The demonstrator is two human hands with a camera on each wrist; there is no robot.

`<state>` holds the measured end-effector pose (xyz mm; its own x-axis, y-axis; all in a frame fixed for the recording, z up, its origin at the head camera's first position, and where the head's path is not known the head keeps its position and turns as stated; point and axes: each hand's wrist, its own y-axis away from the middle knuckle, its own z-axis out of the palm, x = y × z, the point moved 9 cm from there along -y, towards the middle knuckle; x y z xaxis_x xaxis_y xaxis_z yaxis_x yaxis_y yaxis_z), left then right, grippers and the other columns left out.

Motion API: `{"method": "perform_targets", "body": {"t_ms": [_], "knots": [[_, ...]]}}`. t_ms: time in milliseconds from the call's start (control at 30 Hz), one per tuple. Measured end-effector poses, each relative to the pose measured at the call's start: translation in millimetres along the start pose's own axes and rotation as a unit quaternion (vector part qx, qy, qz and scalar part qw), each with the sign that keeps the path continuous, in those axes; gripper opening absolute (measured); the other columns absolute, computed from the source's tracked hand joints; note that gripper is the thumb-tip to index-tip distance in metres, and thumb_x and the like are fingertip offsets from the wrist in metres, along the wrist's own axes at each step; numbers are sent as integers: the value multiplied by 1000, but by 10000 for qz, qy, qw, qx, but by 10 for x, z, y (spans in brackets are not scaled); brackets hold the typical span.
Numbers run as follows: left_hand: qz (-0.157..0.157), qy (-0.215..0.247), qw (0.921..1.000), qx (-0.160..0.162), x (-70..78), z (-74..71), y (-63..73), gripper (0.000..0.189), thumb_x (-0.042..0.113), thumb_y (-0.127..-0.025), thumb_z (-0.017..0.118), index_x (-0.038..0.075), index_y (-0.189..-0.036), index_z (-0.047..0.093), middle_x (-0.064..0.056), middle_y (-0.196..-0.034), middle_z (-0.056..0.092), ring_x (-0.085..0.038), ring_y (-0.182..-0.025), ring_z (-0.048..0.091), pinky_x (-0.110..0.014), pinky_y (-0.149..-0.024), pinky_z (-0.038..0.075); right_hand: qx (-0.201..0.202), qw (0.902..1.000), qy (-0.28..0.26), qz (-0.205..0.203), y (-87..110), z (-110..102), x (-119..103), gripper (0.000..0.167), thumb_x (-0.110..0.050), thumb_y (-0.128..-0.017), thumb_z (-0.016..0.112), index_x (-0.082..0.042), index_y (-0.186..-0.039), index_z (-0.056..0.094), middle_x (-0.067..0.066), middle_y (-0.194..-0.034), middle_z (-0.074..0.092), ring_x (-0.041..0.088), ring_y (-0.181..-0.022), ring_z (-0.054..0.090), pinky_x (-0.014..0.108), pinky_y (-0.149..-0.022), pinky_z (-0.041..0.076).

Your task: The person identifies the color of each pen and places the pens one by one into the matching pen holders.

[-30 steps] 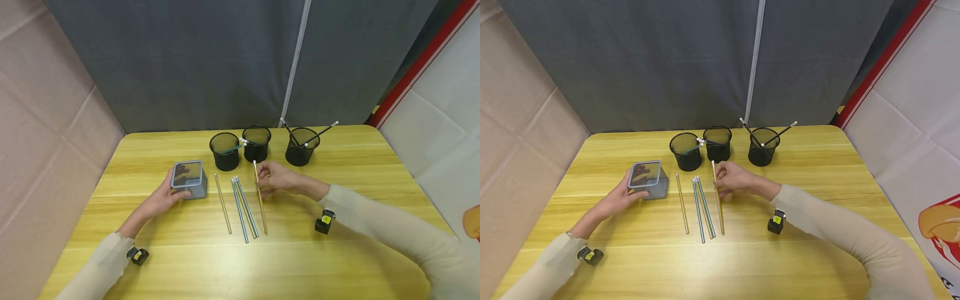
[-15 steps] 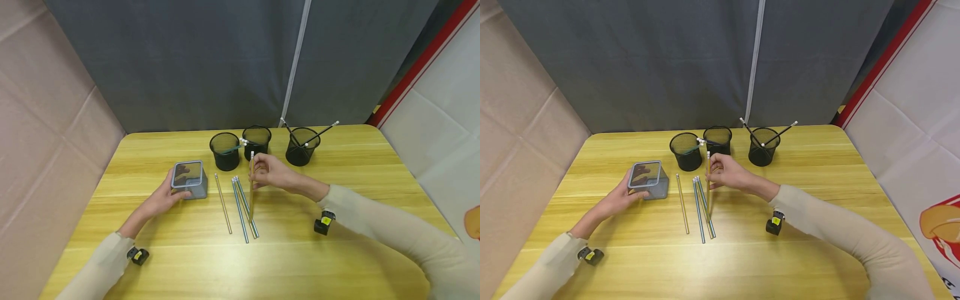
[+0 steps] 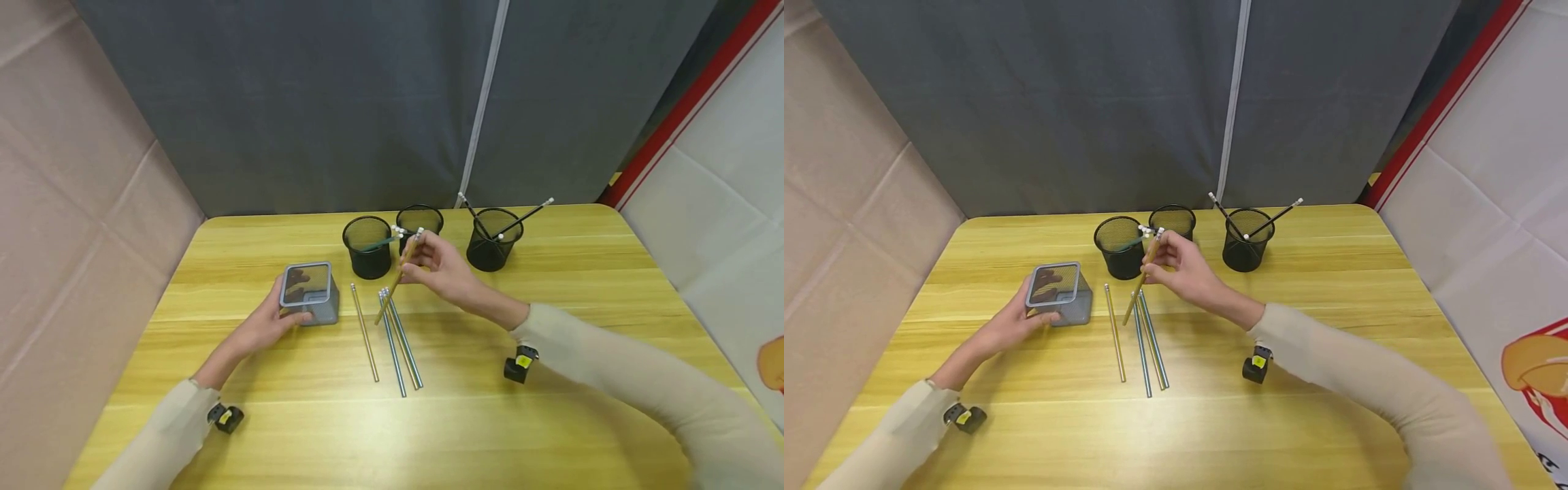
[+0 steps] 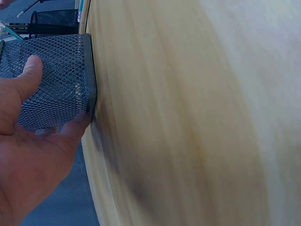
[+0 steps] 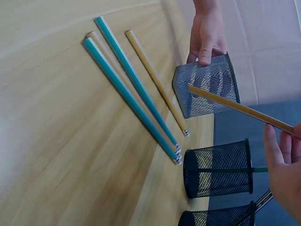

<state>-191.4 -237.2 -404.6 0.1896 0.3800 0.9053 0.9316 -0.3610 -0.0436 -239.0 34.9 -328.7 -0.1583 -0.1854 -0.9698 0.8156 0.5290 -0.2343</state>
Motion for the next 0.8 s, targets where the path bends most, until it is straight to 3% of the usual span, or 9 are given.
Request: {"method": "perform_targets", "body": {"t_ms": [133,300,500,700,800], "knots": [[-9,-30,10000,3,8,-1,1,82,-2,-98,63,7,-160,11,-27,-156,26,-49,-142,27,-64,-114,26,70,9995,104,-306,-75,29,-106,20,16,-96,58,15,-113,47,25,-108,58,38,-100,63,47,-84,60],[-21,1,10000,2,6,-1,-1,81,-3,-98,63,6,-160,11,-28,-156,27,-49,-142,27,-63,-114,27,115,9953,131,-951,-208,92,-330,22,15,-96,59,15,-115,48,30,-109,56,31,-96,65,46,-81,61],[-54,21,10000,5,-7,-5,-13,81,-4,-98,63,6,-159,11,-27,-156,27,-49,-142,28,-62,-114,28,222,9883,-24,-1510,-382,205,-532,24,16,-95,59,11,-116,49,24,-107,58,29,-93,64,46,-81,61],[-41,42,10000,-21,-7,5,-20,81,-4,-98,63,6,-159,11,-27,-155,28,-47,-141,30,-61,-115,27,171,9849,218,-1707,-474,400,-474,23,15,-94,62,12,-113,50,28,-108,57,28,-94,62,40,-84,59],[-43,41,10000,-28,-1,7,-23,81,-3,-98,63,7,-159,11,-26,-156,28,-46,-141,31,-62,-115,27,3,9848,316,-1708,-473,500,-379,22,15,-94,61,11,-112,50,33,-108,56,31,-94,62,43,-84,59]]}}
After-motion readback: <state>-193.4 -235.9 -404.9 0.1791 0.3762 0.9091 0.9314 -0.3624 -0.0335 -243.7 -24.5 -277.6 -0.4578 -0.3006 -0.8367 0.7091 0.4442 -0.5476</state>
